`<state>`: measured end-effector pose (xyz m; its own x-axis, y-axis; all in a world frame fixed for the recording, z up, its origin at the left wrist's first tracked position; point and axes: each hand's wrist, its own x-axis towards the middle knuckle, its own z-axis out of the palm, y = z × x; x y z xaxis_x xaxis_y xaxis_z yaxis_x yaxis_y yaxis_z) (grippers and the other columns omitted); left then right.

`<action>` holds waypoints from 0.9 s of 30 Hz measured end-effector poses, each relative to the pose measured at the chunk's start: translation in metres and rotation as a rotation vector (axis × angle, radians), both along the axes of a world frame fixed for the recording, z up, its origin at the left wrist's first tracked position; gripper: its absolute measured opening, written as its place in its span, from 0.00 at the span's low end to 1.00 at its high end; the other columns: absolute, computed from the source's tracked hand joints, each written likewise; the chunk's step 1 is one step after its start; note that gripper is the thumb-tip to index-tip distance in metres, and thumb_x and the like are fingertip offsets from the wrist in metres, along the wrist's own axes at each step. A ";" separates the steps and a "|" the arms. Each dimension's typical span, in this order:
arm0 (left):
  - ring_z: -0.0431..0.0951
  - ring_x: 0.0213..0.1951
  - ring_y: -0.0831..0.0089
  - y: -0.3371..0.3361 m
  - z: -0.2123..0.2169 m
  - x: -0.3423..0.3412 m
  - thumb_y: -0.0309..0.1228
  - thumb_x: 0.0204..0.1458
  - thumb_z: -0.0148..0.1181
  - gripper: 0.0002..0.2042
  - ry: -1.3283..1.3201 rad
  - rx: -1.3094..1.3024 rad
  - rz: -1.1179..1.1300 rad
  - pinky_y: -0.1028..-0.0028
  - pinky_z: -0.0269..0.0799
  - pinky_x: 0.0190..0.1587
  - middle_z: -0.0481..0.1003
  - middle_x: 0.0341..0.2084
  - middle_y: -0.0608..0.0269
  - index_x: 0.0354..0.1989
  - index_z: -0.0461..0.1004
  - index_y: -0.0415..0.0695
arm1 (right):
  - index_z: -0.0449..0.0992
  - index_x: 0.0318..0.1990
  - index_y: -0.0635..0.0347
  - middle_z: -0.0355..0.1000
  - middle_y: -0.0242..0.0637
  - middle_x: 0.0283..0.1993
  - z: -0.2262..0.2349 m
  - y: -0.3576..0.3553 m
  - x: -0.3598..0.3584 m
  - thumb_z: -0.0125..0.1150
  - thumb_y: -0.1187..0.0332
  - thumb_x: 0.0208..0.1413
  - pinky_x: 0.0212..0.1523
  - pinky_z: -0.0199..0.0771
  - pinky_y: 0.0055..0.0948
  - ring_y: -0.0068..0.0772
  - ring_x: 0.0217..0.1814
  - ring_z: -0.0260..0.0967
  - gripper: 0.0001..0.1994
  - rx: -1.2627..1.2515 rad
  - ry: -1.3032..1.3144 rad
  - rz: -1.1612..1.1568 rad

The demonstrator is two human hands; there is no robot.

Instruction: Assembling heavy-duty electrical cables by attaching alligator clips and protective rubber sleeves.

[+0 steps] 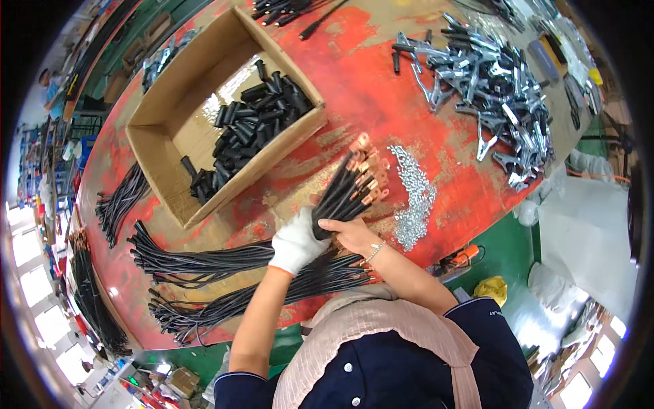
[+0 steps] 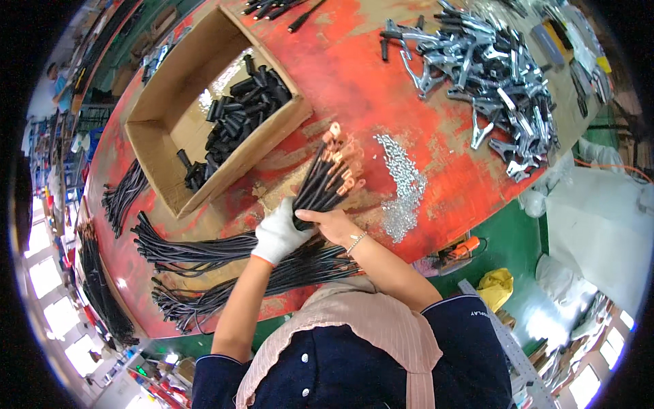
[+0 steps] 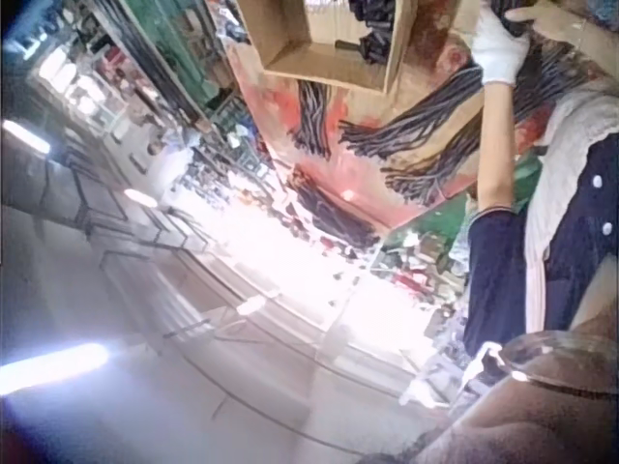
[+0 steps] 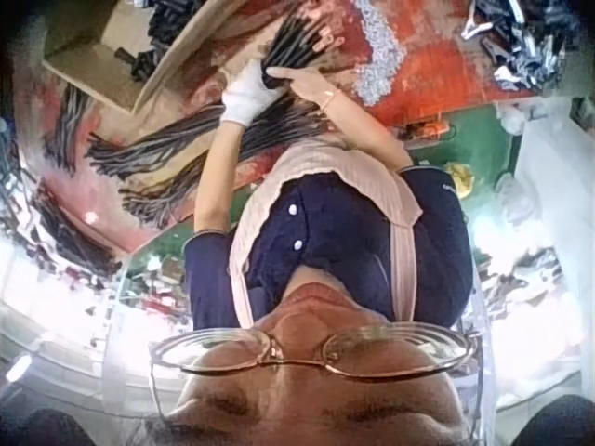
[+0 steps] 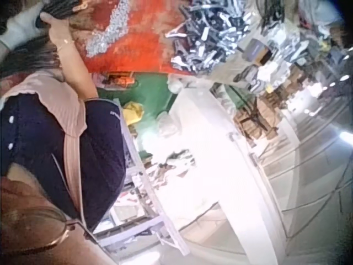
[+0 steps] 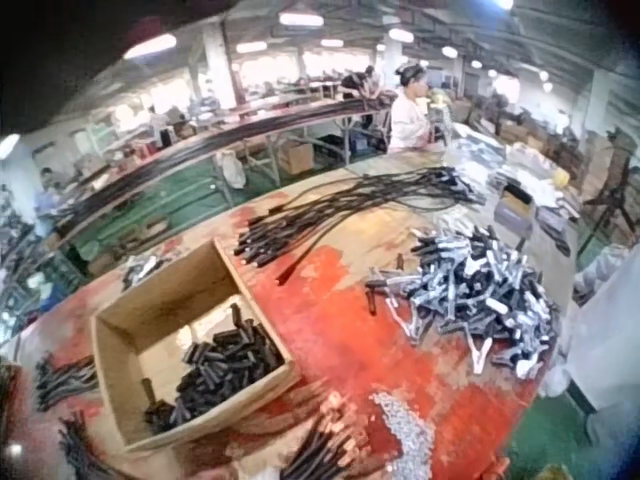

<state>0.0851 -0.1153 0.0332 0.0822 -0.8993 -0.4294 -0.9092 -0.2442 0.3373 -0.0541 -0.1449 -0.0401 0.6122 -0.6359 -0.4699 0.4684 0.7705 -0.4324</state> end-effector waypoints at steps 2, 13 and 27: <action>0.78 0.37 0.52 0.008 -0.016 -0.003 0.42 0.35 0.72 0.31 -0.085 -0.360 -0.041 0.58 0.73 0.44 0.76 0.33 0.51 0.48 0.69 0.45 | 0.71 0.56 0.60 0.71 0.29 0.54 0.002 -0.001 -0.001 0.70 0.75 0.49 0.61 0.65 0.29 0.25 0.55 0.68 0.25 -0.095 0.062 0.026; 0.80 0.39 0.53 -0.024 -0.050 0.015 0.39 0.45 0.63 0.20 0.065 0.101 0.148 0.58 0.76 0.42 0.78 0.36 0.49 0.43 0.69 0.42 | 0.76 0.51 0.63 0.77 0.37 0.48 0.097 -0.112 -0.014 0.65 0.64 0.56 0.53 0.71 0.28 0.26 0.50 0.73 0.18 -0.929 0.487 1.133; 0.80 0.38 0.58 -0.019 -0.071 0.022 0.38 0.45 0.64 0.18 0.156 0.017 0.083 0.61 0.75 0.41 0.78 0.34 0.52 0.40 0.69 0.43 | 0.77 0.42 0.61 0.74 0.51 0.38 0.084 -0.251 0.172 0.62 0.65 0.51 0.49 0.73 0.43 0.52 0.46 0.73 0.13 -1.910 1.202 1.073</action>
<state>0.1076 -0.1340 -0.0375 0.0870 -0.8849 -0.4575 -0.8224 -0.3229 0.4683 0.1181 -0.3964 0.0435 0.8806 -0.3937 -0.2636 -0.4599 -0.8441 -0.2758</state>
